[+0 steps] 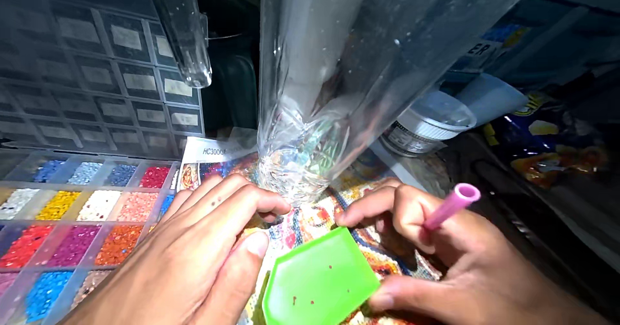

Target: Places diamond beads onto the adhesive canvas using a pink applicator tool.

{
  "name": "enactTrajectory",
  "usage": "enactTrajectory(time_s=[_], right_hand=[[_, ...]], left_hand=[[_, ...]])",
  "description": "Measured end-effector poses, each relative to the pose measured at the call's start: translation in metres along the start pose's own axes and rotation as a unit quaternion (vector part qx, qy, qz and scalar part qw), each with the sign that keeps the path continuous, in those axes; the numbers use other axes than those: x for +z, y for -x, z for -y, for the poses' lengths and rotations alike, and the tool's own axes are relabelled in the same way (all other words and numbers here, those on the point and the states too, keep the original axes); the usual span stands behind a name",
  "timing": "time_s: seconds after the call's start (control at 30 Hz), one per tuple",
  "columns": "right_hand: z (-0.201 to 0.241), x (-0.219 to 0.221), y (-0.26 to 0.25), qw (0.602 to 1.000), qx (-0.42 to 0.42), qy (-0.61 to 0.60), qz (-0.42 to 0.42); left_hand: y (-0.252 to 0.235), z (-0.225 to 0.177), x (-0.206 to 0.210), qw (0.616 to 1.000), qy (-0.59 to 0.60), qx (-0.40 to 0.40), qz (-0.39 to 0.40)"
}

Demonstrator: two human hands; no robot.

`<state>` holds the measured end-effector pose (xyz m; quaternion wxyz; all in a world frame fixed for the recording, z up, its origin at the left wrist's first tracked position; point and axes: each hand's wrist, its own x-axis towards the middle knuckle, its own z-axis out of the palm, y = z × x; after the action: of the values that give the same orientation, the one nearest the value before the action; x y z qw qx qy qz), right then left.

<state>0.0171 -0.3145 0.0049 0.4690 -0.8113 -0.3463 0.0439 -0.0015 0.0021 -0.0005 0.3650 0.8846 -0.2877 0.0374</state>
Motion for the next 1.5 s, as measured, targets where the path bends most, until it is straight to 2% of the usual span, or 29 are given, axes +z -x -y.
enactTrajectory(time_s=[0.43, 0.6, 0.73, 0.93, 1.2, 1.5], right_hand=[[0.0, 0.002, 0.001, 1.0, 0.014, 0.016, 0.006], [-0.001, 0.003, 0.0, 0.998, 0.026, 0.055, 0.011], [-0.003, 0.001, -0.002, 0.995, 0.007, 0.098, 0.018], [0.006, -0.009, -0.009, 0.997, -0.044, 0.044, -0.051], [0.013, 0.006, -0.011, 0.993, -0.085, -0.077, 0.024], [0.008, 0.014, -0.019, 0.994, -0.101, -0.031, -0.008]], left_hand=[[0.0, 0.001, -0.002, 1.0, 0.011, 0.007, 0.025], [0.002, 0.001, 0.001, 0.992, -0.091, 0.037, 0.081], [0.003, -0.001, 0.004, 0.985, -0.142, 0.042, 0.088], [0.004, -0.001, 0.006, 0.985, -0.143, 0.045, 0.086], [0.003, -0.001, 0.008, 0.984, -0.147, 0.062, 0.072], [0.003, -0.001, 0.009, 0.985, -0.149, 0.066, 0.065]])
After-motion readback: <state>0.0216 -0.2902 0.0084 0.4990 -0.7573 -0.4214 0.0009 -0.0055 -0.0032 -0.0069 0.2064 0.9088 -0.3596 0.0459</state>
